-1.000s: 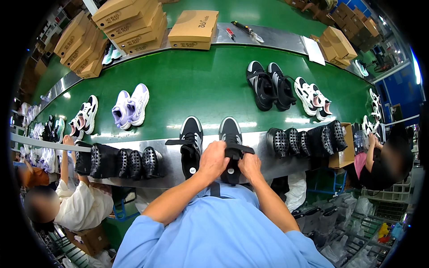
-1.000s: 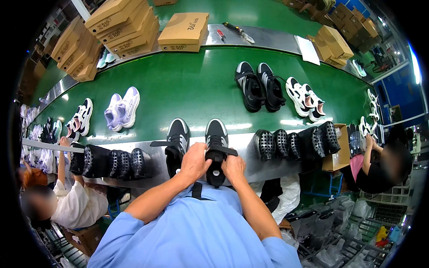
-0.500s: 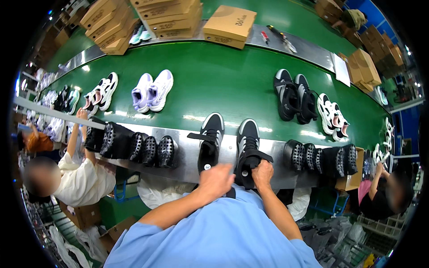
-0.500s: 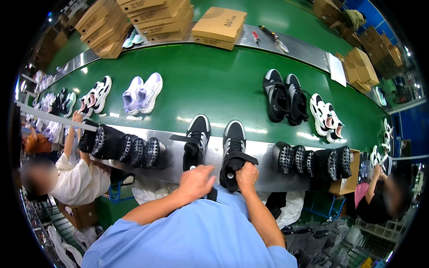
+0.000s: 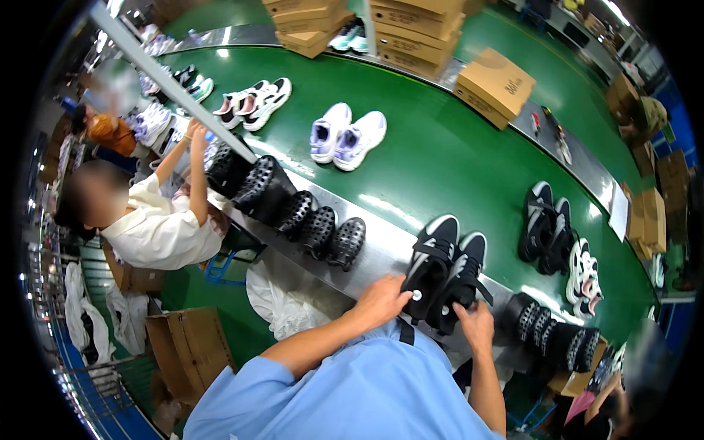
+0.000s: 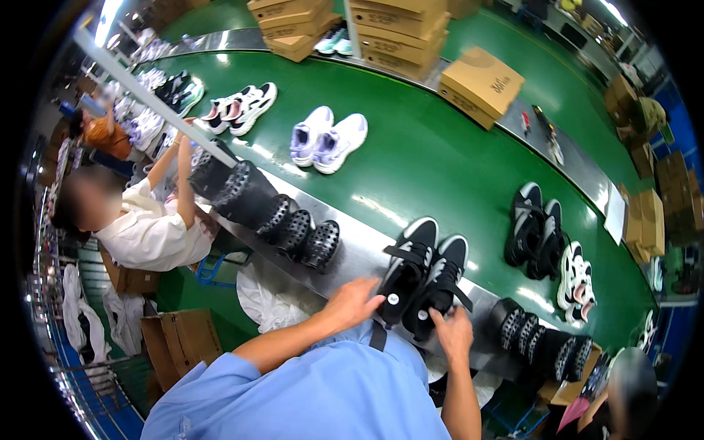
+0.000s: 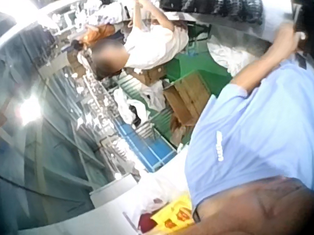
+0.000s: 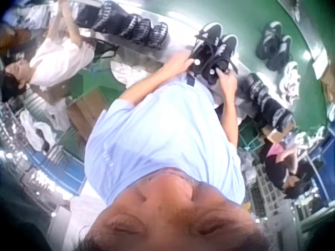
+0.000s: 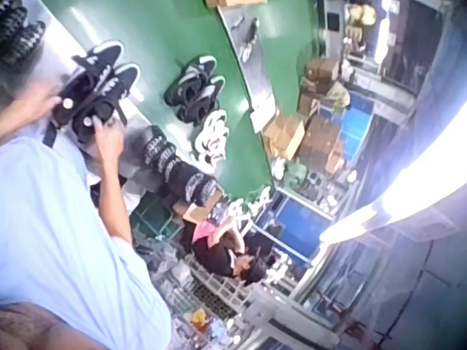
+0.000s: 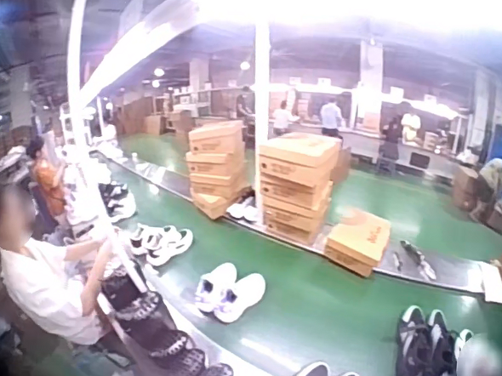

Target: The person picks up and handles various shoes on a production line, turning them over and checking the surfaces and interiors before placing them back or into a bag.

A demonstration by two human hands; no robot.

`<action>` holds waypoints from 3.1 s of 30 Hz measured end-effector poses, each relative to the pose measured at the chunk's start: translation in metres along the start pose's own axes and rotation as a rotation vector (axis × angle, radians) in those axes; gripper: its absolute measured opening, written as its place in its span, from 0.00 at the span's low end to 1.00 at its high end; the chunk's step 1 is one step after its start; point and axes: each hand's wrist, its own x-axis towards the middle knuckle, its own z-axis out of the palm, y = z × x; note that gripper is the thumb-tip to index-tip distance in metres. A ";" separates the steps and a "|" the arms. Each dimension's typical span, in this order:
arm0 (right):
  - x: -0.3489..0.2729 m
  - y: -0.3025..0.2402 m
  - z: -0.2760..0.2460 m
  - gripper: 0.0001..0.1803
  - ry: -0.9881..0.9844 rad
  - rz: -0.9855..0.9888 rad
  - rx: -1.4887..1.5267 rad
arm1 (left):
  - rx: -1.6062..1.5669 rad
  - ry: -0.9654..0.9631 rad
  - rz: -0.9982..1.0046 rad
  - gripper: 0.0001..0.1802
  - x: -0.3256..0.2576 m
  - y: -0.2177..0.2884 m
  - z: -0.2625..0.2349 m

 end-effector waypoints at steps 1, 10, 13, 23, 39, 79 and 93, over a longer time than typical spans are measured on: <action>-0.008 0.007 -0.005 0.35 0.015 0.034 -0.031 | 0.039 0.160 0.041 0.20 -0.011 -0.005 -0.026; -0.054 -0.028 -0.003 0.10 -0.133 -0.053 0.531 | 0.471 1.158 -0.132 0.18 -0.037 -0.094 -0.259; -0.060 -0.054 -0.003 0.11 -0.177 -0.086 0.510 | 0.628 1.169 -0.238 0.25 -0.020 -0.147 -0.313; -0.079 -0.091 -0.001 0.11 -0.167 -0.110 0.488 | 0.613 1.425 -0.140 0.27 -0.058 -0.134 -0.348; -0.071 -0.119 -0.006 0.20 -0.866 0.045 1.240 | -0.722 0.160 0.109 0.32 0.012 0.045 -0.095; -0.021 -0.086 0.075 0.18 0.428 -0.749 0.038 | -0.160 -0.010 0.346 0.22 0.115 -0.001 -0.005; 0.008 -0.092 0.080 0.21 -0.525 0.365 0.781 | 0.342 0.137 0.211 0.22 0.047 -0.023 -0.024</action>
